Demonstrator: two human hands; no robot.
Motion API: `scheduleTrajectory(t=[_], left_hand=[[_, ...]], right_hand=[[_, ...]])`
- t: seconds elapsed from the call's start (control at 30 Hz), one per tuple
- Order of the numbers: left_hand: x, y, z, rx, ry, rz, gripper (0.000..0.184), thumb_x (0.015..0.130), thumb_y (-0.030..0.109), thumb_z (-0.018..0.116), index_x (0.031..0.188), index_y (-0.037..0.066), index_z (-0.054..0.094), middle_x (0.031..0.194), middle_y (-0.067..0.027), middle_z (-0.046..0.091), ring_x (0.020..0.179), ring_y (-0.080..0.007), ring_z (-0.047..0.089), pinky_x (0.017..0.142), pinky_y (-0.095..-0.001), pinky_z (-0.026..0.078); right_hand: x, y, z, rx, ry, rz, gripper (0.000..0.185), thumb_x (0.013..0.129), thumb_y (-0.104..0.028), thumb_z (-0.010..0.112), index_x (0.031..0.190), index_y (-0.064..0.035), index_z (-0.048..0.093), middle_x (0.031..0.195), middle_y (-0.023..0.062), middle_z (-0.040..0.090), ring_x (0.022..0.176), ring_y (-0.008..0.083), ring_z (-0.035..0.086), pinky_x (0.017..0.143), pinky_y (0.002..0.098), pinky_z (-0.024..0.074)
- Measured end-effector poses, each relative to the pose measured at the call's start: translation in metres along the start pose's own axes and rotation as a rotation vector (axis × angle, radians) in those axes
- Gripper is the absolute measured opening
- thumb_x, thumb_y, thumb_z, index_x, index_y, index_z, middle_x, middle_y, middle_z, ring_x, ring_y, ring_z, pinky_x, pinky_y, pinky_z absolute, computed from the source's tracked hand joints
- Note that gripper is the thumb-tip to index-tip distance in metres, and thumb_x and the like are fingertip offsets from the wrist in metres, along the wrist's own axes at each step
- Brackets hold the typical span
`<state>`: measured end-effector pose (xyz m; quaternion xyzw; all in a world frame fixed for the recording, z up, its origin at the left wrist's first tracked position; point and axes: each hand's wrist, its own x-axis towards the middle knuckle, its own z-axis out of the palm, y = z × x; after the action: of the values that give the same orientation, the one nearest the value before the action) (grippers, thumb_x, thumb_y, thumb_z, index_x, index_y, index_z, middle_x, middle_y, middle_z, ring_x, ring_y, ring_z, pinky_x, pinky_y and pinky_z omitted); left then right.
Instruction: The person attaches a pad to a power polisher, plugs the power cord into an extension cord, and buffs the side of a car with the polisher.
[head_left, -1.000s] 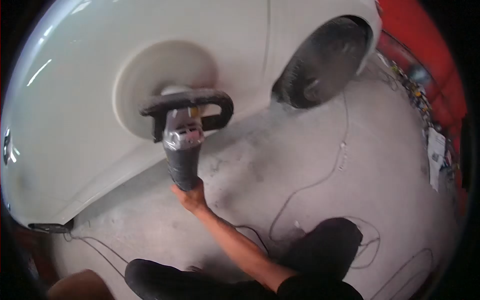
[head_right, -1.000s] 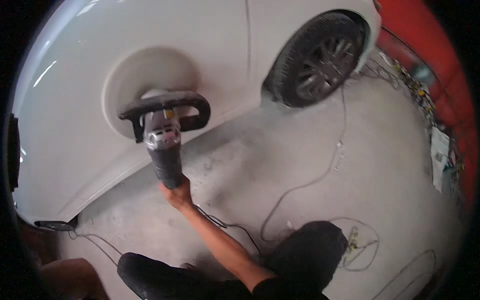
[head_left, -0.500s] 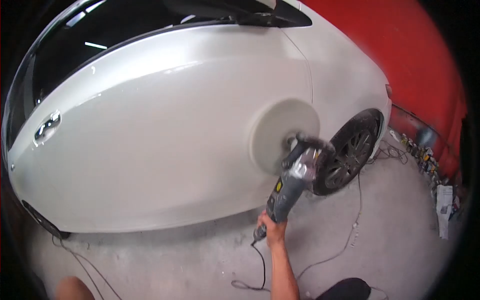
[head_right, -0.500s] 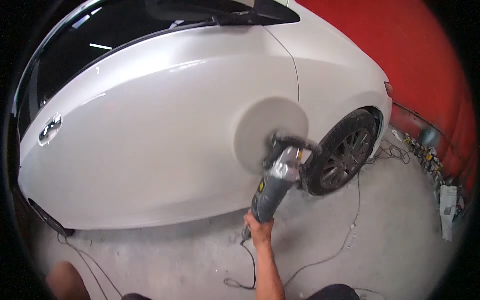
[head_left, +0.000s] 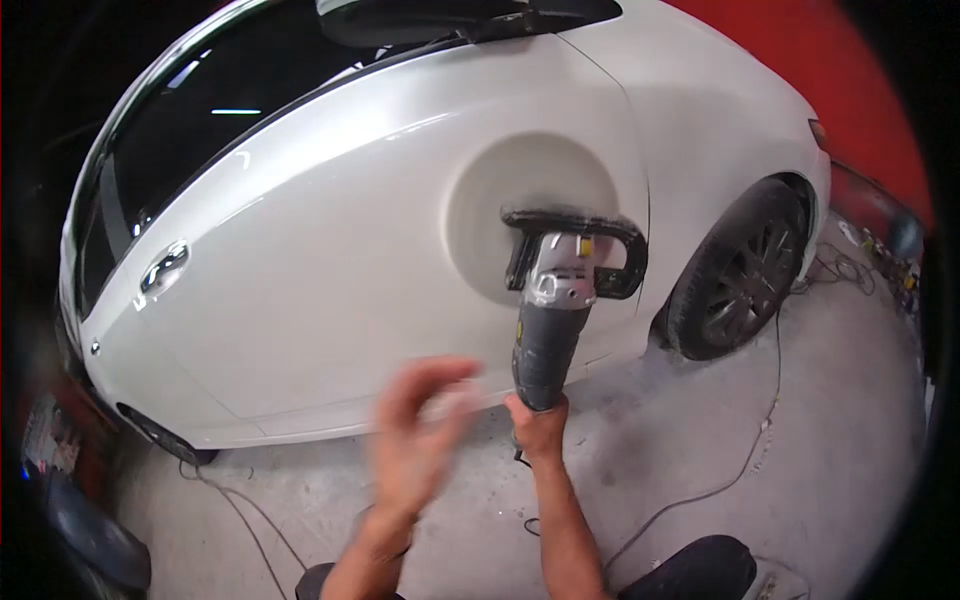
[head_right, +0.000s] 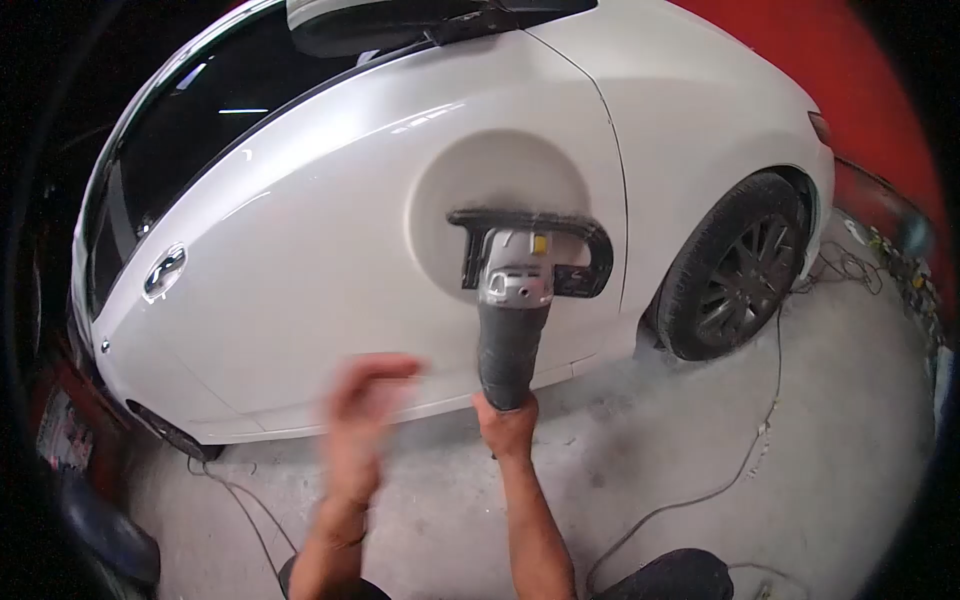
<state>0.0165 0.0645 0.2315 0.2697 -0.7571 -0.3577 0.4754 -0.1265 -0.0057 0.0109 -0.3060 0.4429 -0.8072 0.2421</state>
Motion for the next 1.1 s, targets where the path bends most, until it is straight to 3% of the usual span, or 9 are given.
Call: scheduleTrajectory(t=[0.07, 0.13, 0.23, 0.3, 0.5, 0.67, 0.77, 0.97, 1.1], left_hand=[[0.018, -0.071, 0.06, 0.176, -0.064, -0.08, 0.061, 0.091, 0.035, 0.092, 0.129, -0.004, 0.065, 0.123, -0.0177, 0.074, 0.117, -0.0261, 0.071, 0.103, -0.0432, 0.057], [0.04, -0.096, 0.103, 0.133, -0.011, -0.058, 0.088, 0.082, 0.046, 0.096, 0.135, -0.01, 0.054, 0.118, -0.0288, 0.073, 0.112, -0.0312, 0.074, 0.097, -0.0431, 0.059], [0.081, -0.049, 0.129, 0.181, -0.145, -0.234, 0.087, 0.08, 0.047, 0.097, 0.133, -0.009, 0.057, 0.118, -0.0213, 0.074, 0.115, -0.0268, 0.073, 0.094, -0.0386, 0.06], [0.102, -0.062, 0.155, 0.171, -0.169, -0.176, 0.089, 0.077, 0.048, 0.099, 0.132, -0.008, 0.058, 0.117, -0.02, 0.074, 0.112, -0.0263, 0.074, 0.094, -0.0382, 0.06], [0.131, -0.053, 0.162, -0.092, -0.219, -0.081, 0.092, 0.073, 0.045, 0.1, 0.137, -0.005, 0.058, 0.118, -0.0216, 0.076, 0.107, -0.0298, 0.076, 0.097, -0.0408, 0.059], [0.096, -0.073, 0.107, -0.269, -0.054, -0.205, 0.08, 0.078, 0.035, 0.099, 0.138, -0.002, 0.06, 0.122, -0.0128, 0.073, 0.108, -0.0213, 0.07, 0.097, -0.0386, 0.058], [0.065, -0.053, 0.061, -0.488, 0.175, -0.249, 0.047, 0.087, 0.025, 0.093, 0.117, -0.003, 0.071, 0.104, -0.0129, 0.077, 0.093, -0.0242, 0.078, 0.086, -0.0385, 0.064], [0.083, 0.024, -0.019, -0.547, 0.479, -0.247, 0.06, 0.093, 0.047, 0.078, 0.121, -0.004, 0.063, 0.103, -0.0156, 0.073, 0.087, -0.0304, 0.078, 0.078, -0.0436, 0.066], [0.116, 0.085, -0.07, -0.602, 0.4, -0.351, 0.054, 0.093, 0.046, 0.08, 0.117, 0.001, 0.063, 0.097, -0.0144, 0.073, 0.08, -0.0288, 0.078, 0.071, -0.0409, 0.066]], right_hand=[[0.009, -0.012, -0.005, 0.048, -0.012, -0.015, 0.02, 0.084, -0.007, 0.081, 0.101, 0.0012, 0.074, 0.094, 0.0014, 0.075, 0.087, 0.013, 0.069, 0.081, 0.0329, 0.0565], [0.022, -0.044, -0.01, 0.181, 0.029, -0.117, 0.035, 0.091, -0.011, 0.083, 0.123, 0.0019, 0.076, 0.115, 0.0052, 0.079, 0.104, 0.0143, 0.073, 0.094, 0.0347, 0.0582], [0.041, -0.071, -0.032, 0.202, 0.006, -0.033, 0.045, 0.095, -0.025, 0.084, 0.13, 0.0006, 0.072, 0.123, 0.0091, 0.078, 0.111, 0.0167, 0.074, 0.1, 0.0342, 0.0565], [0.053, -0.088, -0.041, -0.097, 0.087, 0.005, 0.057, 0.091, -0.032, 0.087, 0.133, 0.0018, 0.068, 0.123, 0.0137, 0.079, 0.113, 0.0201, 0.075, 0.101, 0.0351, 0.0557], [0.067, -0.1, -0.057, -0.127, -0.027, 0.197, 0.055, 0.087, -0.034, 0.091, 0.122, 0.0031, 0.072, 0.11, 0.0129, 0.082, 0.104, 0.0232, 0.078, 0.092, 0.0383, 0.0585], [0.027, -0.095, -0.043, -0.297, -0.233, 0.081, 0.053, 0.082, -0.031, 0.093, 0.123, -0.0025, 0.073, 0.102, 0.0198, 0.081, 0.103, 0.0327, 0.08, 0.088, 0.0428, 0.0599], [0.011, -0.148, -0.009, -0.56, -0.419, 0.168, 0.052, 0.079, -0.029, 0.091, 0.121, -0.0052, 0.072, 0.104, 0.0248, 0.08, 0.105, 0.0441, 0.077, 0.089, 0.0508, 0.0602], [0.028, -0.284, 0.061, -0.73, -0.814, 0.13, 0.057, 0.086, -0.038, 0.083, 0.121, 0.0035, 0.065, 0.107, 0.0308, 0.077, 0.111, 0.051, 0.072, 0.095, 0.0527, 0.0574], [0.024, -0.343, 0.087, -0.563, -0.961, 0.121, 0.062, 0.092, -0.041, 0.079, 0.124, 0.0062, 0.057, 0.108, 0.0331, 0.075, 0.11, 0.051, 0.073, 0.096, 0.0511, 0.0564]])
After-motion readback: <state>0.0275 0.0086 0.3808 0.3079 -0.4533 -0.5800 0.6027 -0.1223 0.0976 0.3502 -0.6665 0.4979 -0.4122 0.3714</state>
